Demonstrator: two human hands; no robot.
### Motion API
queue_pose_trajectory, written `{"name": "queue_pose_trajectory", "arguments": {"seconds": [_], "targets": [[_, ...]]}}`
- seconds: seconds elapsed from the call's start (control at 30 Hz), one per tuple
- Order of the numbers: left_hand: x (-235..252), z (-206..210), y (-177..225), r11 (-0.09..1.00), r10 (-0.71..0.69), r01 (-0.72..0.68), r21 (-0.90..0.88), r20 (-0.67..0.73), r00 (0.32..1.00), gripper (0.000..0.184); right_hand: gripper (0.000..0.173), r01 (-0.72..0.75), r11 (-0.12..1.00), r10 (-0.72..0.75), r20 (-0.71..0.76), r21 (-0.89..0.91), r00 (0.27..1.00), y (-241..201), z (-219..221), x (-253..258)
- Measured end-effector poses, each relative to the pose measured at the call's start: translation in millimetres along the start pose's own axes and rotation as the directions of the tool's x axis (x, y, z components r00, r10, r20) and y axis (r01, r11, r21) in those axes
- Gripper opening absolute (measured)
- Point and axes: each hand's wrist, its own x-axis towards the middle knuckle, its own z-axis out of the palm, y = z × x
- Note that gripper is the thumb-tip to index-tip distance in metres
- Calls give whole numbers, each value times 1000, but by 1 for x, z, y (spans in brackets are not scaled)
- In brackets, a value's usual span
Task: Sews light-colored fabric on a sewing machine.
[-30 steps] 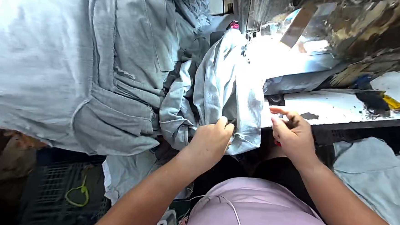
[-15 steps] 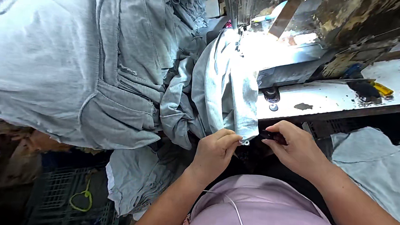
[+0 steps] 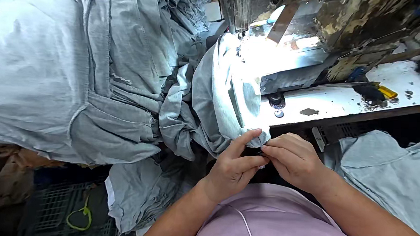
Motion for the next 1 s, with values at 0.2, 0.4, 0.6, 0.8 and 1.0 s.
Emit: {"name": "queue_pose_trajectory", "arguments": {"seconds": [0.2, 0.4, 0.6, 0.8, 1.0], "targets": [[26, -75, 5, 783, -25, -7, 622, 43, 999, 24, 23, -188, 973, 188, 10, 132, 982, 17, -19, 5], [89, -296, 72, 483, 215, 93, 871, -221, 951, 29, 29, -242, 968, 243, -1, 68, 970, 49, -18, 51], [97, -320, 66, 502, 241, 142, 853, -296, 925, 30, 22, -168, 986, 168, -88, 10, 982, 67, 11, 118], [86, -305, 70, 955, 146, -5, 297, -455, 878, 17, 31, -364, 925, 380, 266, -110, 886, 71, 27, 171], [110, -289, 82, 995, 7, 44, 90, -497, 868, 18, 19, -388, 921, 373, 349, -28, 860, 74, 23, 179]]}}
